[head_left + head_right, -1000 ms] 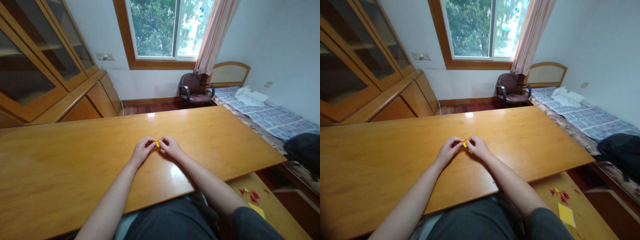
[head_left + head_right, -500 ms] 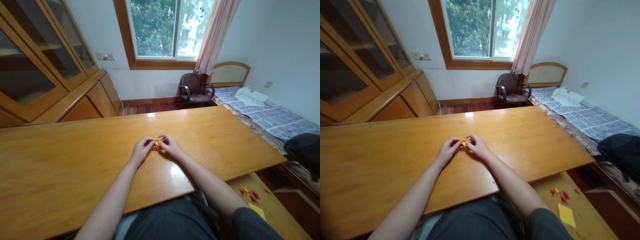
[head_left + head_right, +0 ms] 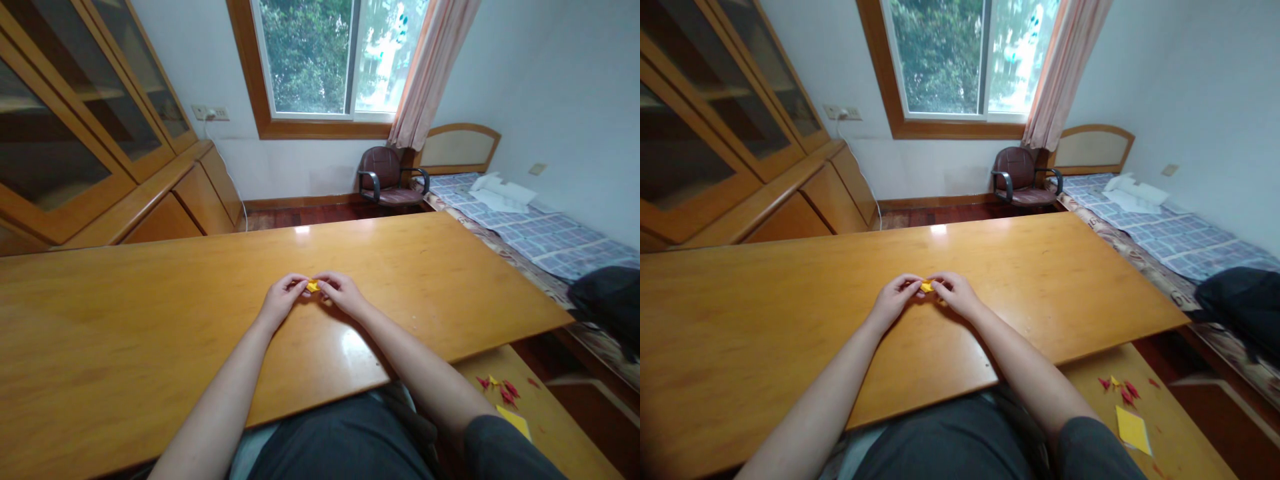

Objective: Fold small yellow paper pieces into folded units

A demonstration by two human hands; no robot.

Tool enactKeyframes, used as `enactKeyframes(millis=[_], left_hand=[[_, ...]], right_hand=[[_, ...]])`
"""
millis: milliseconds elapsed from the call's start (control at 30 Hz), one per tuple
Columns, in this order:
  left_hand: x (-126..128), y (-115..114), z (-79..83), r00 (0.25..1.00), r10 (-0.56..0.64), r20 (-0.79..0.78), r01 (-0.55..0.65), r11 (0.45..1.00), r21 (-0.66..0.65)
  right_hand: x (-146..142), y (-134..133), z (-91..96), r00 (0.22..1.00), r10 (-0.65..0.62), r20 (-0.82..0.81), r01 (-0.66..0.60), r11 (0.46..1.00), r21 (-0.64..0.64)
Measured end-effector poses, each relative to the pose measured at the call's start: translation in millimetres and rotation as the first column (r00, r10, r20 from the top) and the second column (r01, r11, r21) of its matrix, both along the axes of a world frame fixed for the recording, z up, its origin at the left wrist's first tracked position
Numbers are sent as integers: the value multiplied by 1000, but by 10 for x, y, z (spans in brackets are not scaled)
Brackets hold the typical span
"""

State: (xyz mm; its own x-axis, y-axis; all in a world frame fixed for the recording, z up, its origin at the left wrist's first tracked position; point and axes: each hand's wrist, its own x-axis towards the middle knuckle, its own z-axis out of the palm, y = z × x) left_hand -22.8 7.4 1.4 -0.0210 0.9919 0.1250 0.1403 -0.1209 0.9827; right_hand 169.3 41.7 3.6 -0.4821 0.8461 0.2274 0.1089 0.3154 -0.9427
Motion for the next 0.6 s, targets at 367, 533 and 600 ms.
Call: enactKeyframes(millis=[367, 533, 600], left_hand=[[-30, 18, -73, 1000, -13, 3, 13, 1000, -19], [-29, 22, -77, 1000, -12, 23, 13, 999, -32], [-24, 23, -78, 999, -16, 47, 18, 999, -44]], right_hand=[[11, -20, 67, 997, -54, 50, 44, 979, 197], [-8, -8, 5, 999, -48, 15, 47, 996, 77], [-7, -2, -1, 999, -37, -7, 38, 998, 49]])
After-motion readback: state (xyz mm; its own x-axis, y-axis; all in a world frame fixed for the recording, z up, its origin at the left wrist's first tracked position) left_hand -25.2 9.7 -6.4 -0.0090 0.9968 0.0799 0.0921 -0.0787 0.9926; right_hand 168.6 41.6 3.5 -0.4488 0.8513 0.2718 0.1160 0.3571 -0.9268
